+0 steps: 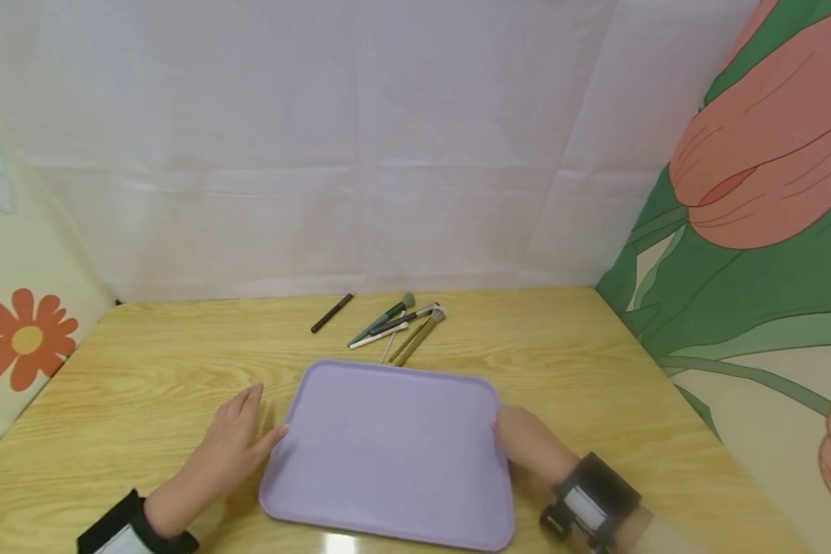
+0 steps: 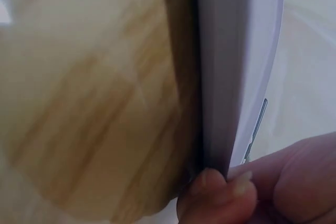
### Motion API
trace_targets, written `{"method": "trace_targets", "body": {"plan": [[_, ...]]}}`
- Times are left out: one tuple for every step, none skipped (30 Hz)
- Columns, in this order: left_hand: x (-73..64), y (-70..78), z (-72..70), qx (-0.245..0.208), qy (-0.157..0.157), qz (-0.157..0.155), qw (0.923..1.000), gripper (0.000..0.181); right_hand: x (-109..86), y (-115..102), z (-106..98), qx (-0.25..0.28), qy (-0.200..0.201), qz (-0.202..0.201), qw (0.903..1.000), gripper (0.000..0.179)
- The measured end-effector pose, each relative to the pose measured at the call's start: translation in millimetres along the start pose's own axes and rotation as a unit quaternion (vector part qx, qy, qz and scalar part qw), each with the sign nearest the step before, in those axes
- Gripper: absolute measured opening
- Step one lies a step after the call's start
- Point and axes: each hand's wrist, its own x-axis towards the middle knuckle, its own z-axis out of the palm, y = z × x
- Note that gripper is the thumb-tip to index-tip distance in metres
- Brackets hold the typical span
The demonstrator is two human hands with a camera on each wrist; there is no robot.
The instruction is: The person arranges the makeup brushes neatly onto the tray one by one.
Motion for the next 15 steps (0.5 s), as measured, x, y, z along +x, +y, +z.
{"method": "trace_targets", "body": {"plan": [[0.2,0.1,-0.1,-0.001,-0.003,-0.003,1.0,0.069,1.1,1,0,-0.007,0.006,-0.008,0.9999,0.021],[0.4,0.4,-0.4,-0.002,-0.006,-0.006,1.0,0.07,2.3,2,0,-0.015,0.014,-0.017,0.9996,0.021],[0.7,0.5,-0.6,-0.003,-0.009,-0.009,0.9999,0.07,3.4,3,-1,-0.018,0.018,-0.022,0.9994,0.02],[0.8,0.7,-0.8,-0.003,-0.011,-0.011,0.9999,0.07,4.5,4,0,-0.023,0.024,-0.029,0.999,0.02],[0.9,0.8,-1.0,-0.004,-0.013,-0.013,0.9998,0.07,5.4,4,-1,-0.023,0.028,-0.031,0.9989,0.02],[0.9,0.9,-1.2,-0.004,-0.014,-0.013,0.9998,0.07,6.4,5,-1,-0.026,0.032,-0.033,0.9986,0.02],[1.2,0.9,-1.4,-0.003,-0.015,-0.014,0.9998,0.07,7.4,6,-1,-0.028,0.036,-0.036,0.9983,0.02],[1.5,1.0,-1.7,-0.003,-0.015,-0.014,0.9998,0.07,8.4,6,-1,-0.03,0.039,-0.04,0.998,0.02],[1.7,0.9,-1.7,-0.002,-0.016,-0.014,0.9998,0.07,9.5,7,-1,-0.034,0.04,-0.041,0.9978,0.02],[1.9,1.0,-1.9,-0.002,-0.016,-0.014,0.9998,0.07,10.5,8,-1,-0.042,0.044,-0.046,0.9971,0.02],[1.9,1.1,-1.9,-0.003,-0.017,-0.015,0.9997,0.07,11.5,8,-1,-0.046,0.045,-0.045,0.9969,0.02],[2.0,1.3,-2.1,-0.005,-0.016,-0.015,0.9997,0.07,12.6,8,-1,-0.049,0.043,-0.042,0.997,0.02],[2.0,1.5,-2.1,-0.006,-0.016,-0.016,0.9997,0.069,13.6,8,-2,-0.05,0.04,-0.038,0.9972,0.019],[2.0,1.6,-2.1,-0.007,-0.016,-0.016,0.9997,0.069,14.5,8,-2,-0.051,0.036,-0.034,0.9975,0.019],[1.7,1.9,-2.0,-0.009,-0.015,-0.017,0.9997,0.069,15.4,8,-2,-0.056,0.034,-0.032,0.9973,0.019]]}}
